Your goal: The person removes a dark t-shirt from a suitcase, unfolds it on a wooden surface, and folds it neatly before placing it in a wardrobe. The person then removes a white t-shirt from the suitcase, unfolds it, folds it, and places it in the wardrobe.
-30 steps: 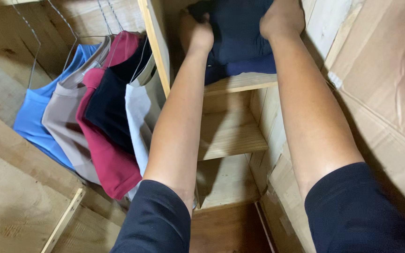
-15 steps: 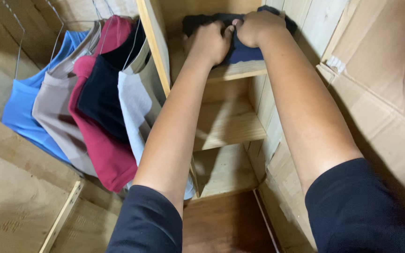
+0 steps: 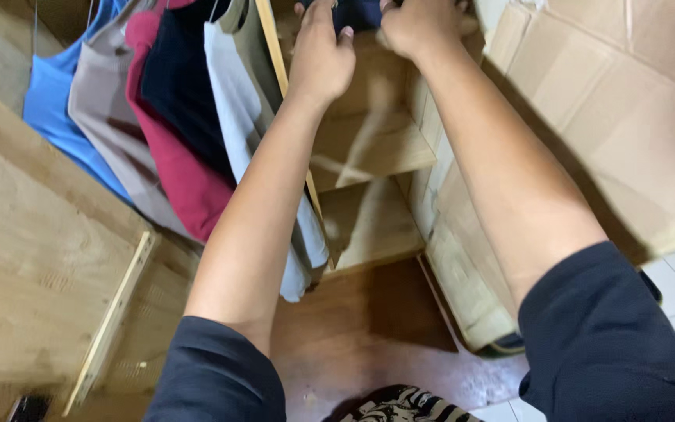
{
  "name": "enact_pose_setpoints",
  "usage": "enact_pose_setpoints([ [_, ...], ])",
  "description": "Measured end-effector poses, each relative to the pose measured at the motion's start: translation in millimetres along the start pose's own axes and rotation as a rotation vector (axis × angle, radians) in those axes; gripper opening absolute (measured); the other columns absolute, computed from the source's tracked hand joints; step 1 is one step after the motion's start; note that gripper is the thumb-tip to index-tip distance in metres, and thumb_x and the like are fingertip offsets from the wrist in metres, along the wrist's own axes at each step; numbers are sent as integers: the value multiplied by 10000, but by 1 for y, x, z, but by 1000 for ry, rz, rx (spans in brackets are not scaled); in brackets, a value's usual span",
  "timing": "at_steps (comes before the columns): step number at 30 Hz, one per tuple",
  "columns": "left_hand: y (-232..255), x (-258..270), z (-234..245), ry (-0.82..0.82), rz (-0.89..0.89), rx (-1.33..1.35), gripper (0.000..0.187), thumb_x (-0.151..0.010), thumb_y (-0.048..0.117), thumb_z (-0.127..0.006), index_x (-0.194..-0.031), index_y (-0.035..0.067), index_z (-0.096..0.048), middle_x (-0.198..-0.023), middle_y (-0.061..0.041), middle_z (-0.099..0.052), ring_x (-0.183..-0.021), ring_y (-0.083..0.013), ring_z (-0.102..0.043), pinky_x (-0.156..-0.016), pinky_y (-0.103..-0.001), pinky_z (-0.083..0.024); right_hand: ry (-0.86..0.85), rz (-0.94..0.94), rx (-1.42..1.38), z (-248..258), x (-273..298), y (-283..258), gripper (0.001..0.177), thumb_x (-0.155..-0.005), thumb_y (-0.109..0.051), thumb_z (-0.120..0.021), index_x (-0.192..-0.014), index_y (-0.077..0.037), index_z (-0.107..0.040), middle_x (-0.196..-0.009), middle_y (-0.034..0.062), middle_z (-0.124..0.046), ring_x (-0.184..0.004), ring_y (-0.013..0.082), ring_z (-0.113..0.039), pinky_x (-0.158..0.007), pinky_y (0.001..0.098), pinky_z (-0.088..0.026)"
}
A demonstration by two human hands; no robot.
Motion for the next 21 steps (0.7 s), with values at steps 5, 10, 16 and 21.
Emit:
enact_pose_setpoints([
  [5, 13, 94, 14, 6, -163, 202, 553, -1030, 118, -677, -1523, 47, -439, -1572, -190, -504, -1531, -414, -378, -1289, -453, -277, 43, 125, -367, -18, 86, 15, 504, -989, -332, -727, -1367, -46, -556, -1388, 202, -616, -1321, 366, -569, -1121, 451, -444],
  [10, 8, 205, 18, -192, 160, 359, 632, -970, 169, -686, -1527, 64, -406, -1468, -213, -564, -1411, -318, -518, -1197, -402, -393, -248, 52, -901, -55, 202, 35, 532, -1010, -183, -656, -1493, -89, -452, -1526, 148, -537, -1408, 268, -520, -1152, 407, -447],
  [16, -25, 352, -4, -298, 680, 670, 646, -1000, 156, -658, -1572, 34, -383, -1430, -365, -485, -1336, -448, -465, -1112, -502, -399, -538, -376, -956, -64, 347, 80, 520, -1016, -234, -512, -1517, -143, -409, -1530, 88, -524, -1364, 229, -553, -1070, 402, -493],
  [21, -36, 469, -27, -263, 809, 721, 605, -950, 213, -666, -1477, 43, -421, -1528, -190, -502, -1386, -309, -523, -1130, -425, -431, -577, -645, -1094, -71, 436, 129, 496, -1007, -231, -496, -1490, -141, -422, -1488, 108, -574, -1304, 267, -615, -1018, 426, -511],
])
Point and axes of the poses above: each hand's wrist, its own x-axis away from the middle knuckle, its own z-axis out of the back of the hand, y = z × x, the point moved 3 cm from there along -x, towards the middle knuckle
